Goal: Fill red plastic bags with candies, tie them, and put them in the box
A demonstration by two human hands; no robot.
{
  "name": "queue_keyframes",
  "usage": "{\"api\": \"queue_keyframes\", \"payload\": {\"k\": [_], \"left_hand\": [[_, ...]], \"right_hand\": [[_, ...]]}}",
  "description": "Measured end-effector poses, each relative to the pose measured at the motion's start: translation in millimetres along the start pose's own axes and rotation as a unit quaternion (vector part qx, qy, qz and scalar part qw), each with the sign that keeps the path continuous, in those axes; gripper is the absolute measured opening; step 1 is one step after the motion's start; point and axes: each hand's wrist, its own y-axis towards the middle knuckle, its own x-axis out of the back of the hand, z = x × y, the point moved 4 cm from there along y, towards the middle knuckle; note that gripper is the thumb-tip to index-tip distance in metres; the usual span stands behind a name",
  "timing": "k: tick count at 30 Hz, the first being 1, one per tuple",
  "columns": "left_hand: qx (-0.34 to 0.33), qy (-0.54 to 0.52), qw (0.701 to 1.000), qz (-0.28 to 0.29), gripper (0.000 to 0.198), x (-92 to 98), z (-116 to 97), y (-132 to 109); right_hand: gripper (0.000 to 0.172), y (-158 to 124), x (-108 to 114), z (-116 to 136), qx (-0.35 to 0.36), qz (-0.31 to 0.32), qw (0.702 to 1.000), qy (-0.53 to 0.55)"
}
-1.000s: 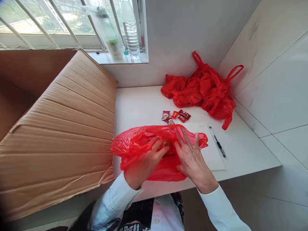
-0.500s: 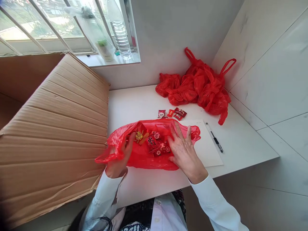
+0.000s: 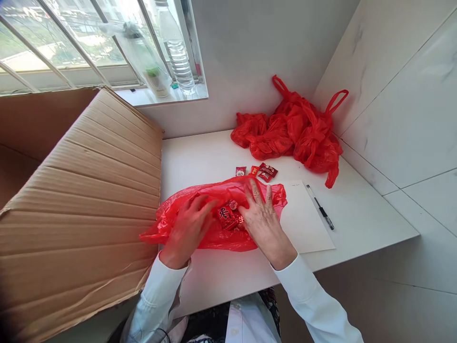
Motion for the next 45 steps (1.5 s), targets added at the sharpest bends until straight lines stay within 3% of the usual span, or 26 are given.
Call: {"api": "queue_keyframes", "payload": {"k": [5,8,12,16,21,25,28,31,33,36,41,45], "left_hand": [[-0.032,0.055,0.991,0.118,0.046,-21.1,-11,-4],[-0.022,0.030,0.988,0.151,0.039,-25.3,-12,-6],[-0.014,0.012,0.987,0.157,0.014,-21.4,-8,-8],[-0.005,0.033,0.988,0.150,0.028,-20.1,-4,-17],[-0.039,0.061,0.993,0.094,0.034,4.8,-15,-34],[-0.072,0.029,0.995,0.057,0.041,46.2,-30,-43],[-0.069,0.032,0.996,-0.040,0.038,71.8,-28,-45],[-0.105,0.077,0.983,-0.125,0.032,79.4,-22,-48],[-0.147,0.093,0.974,-0.146,0.029,77.5,-20,-51],[-0.171,0.097,0.965,-0.174,0.028,76.2,-23,-54],[-0.074,0.135,0.967,-0.201,0.028,79.1,-25,-55],[-0.056,0.149,0.971,-0.178,0.029,78.3,-26,-59]], "right_hand": [[0.055,-8,-17,5,0.015,0.025,0.999,0.041],[0.048,-14,-24,-2,-0.004,0.032,0.999,0.038],[0.037,-20,-26,-2,-0.017,0.029,0.998,0.052],[0.035,-21,-31,8,0.002,0.033,0.996,0.086],[0.041,-8,-29,7,-0.001,0.012,0.994,0.105],[0.030,1,3,-2,0.049,0.027,0.982,0.179],[0.022,10,39,-33,0.036,-0.008,0.950,0.310],[0.023,30,58,-90,-0.063,-0.116,0.930,0.343],[0.028,50,51,-125,-0.107,-0.153,0.945,0.268],[0.025,85,15,-146,-0.048,-0.095,0.974,0.198],[0.022,107,-42,-129,0.047,-0.024,0.979,0.195],[0.023,104,-55,-119,0.037,-0.027,0.978,0.205]]}}
